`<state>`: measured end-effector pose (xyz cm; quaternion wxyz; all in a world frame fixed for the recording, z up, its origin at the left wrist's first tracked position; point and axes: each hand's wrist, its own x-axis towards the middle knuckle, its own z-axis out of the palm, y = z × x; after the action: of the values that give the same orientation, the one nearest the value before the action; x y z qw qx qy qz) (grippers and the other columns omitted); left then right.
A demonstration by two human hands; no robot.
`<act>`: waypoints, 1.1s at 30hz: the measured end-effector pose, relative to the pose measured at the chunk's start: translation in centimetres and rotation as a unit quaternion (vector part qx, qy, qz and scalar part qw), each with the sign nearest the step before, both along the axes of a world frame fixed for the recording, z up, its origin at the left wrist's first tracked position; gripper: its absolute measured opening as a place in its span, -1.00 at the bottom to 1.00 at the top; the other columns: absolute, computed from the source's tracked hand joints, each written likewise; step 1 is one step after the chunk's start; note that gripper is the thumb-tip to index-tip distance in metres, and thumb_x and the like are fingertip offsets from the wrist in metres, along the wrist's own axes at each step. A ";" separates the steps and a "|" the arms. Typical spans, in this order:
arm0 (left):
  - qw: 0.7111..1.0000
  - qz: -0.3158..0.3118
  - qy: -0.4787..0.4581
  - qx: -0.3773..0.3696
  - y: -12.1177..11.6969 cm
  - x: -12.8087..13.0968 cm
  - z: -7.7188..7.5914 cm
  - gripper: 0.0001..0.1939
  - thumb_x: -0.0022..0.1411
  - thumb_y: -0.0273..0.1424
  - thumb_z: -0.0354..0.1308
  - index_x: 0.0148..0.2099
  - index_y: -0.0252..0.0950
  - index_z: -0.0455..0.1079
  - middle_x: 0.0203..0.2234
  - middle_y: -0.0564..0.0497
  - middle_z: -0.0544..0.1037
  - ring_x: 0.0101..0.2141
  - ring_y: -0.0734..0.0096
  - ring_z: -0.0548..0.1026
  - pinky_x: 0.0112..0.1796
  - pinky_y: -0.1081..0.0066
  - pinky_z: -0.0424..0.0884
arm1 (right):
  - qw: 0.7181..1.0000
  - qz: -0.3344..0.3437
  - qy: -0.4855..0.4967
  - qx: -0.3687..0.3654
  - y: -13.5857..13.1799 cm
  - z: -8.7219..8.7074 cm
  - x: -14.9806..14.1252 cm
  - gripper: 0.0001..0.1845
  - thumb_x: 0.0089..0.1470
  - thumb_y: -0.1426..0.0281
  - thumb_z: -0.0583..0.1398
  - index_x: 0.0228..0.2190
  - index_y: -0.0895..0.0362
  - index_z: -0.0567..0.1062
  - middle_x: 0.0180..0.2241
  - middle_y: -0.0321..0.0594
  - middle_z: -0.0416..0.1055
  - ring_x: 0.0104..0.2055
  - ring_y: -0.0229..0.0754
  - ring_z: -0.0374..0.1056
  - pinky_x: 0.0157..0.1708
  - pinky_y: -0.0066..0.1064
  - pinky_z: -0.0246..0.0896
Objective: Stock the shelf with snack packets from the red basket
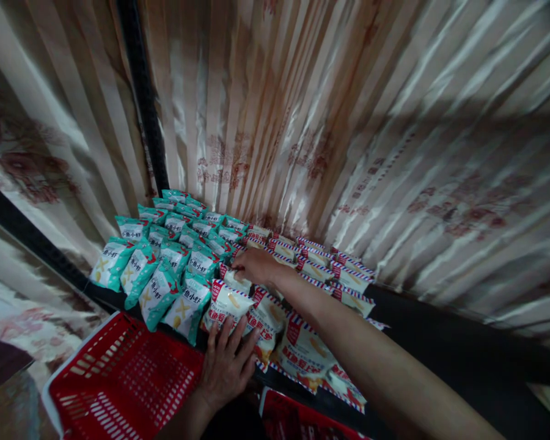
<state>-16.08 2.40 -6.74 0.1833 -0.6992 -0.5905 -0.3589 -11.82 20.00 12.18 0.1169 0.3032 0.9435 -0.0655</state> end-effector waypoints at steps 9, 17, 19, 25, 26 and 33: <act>1.000 0.008 0.002 0.010 0.1 0.3 0.1 -0.44 0.11 -0.17 0.17 0.17 -0.06 0.25 0.13 0.00 0.35 0.27 0.15 -0.07 0.22 0.06 -0.25 | 0.998 -0.019 0.054 0.008 0.4 -0.7 -0.2 -0.71 0.06 0.22 0.14 -0.20 0.00 0.54 -0.19 -0.25 0.54 -0.12 -0.13 0.42 -0.23 -0.42 0.25; 0.999 0.001 0.004 0.045 0.5 0.2 -0.7 -0.50 0.08 -0.18 0.20 0.10 -0.09 0.34 0.20 0.10 0.23 0.27 0.16 -0.07 0.24 0.09 -0.26 | 0.984 -0.144 -0.009 0.102 6.3 0.5 1.0 -0.66 0.15 0.37 0.03 -0.11 0.05 0.50 -0.13 -0.13 0.51 -0.07 -0.09 0.41 -0.12 -0.35 0.27; 0.998 -0.003 0.003 0.060 0.5 0.1 -1.0 -0.51 0.06 -0.19 0.21 0.08 -0.06 0.36 0.21 0.11 0.21 0.27 0.17 -0.07 0.24 0.09 -0.26 | 0.982 -0.156 -0.027 0.103 7.6 0.3 1.0 -0.65 0.13 0.39 0.05 -0.09 0.08 0.49 -0.11 -0.05 0.49 -0.05 -0.04 0.40 -0.11 -0.30 0.28; 0.995 -0.021 -0.004 0.096 0.5 -0.2 -1.5 -0.52 0.07 -0.26 0.21 0.09 0.00 0.34 0.18 0.12 0.27 0.27 0.20 -0.04 0.24 0.07 -0.25 | 0.982 -0.160 -0.064 0.081 9.8 -1.2 0.6 -0.65 0.07 0.40 0.12 -0.09 0.05 0.50 -0.06 -0.06 0.46 0.00 0.00 0.36 -0.08 -0.24 0.29; 0.995 -0.023 -0.003 0.093 0.4 -0.3 -1.6 -0.52 0.07 -0.26 0.20 0.09 0.00 0.34 0.17 0.11 0.29 0.27 0.20 -0.04 0.24 0.07 -0.24 | 0.982 -0.159 -0.065 0.078 10.0 -1.4 0.5 -0.65 0.07 0.39 0.12 -0.09 0.04 0.50 -0.06 -0.07 0.46 0.00 -0.01 0.36 -0.08 -0.25 0.28; 0.998 -0.011 -0.001 0.065 0.2 -0.2 -2.2 -0.54 0.07 -0.27 0.19 0.07 -0.04 0.37 0.13 0.07 0.35 0.26 0.21 -0.01 0.24 0.06 -0.23 | 0.980 -0.170 -0.053 0.084 10.4 -2.4 -0.1 -0.67 0.10 0.42 0.07 -0.14 0.12 0.54 -0.08 -0.01 0.47 -0.01 0.01 0.37 -0.08 -0.26 0.28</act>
<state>-16.24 2.62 -8.94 0.2237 -0.6918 -0.5582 -0.3997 -11.90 30.35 9.77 0.1280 0.4707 0.8729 0.0110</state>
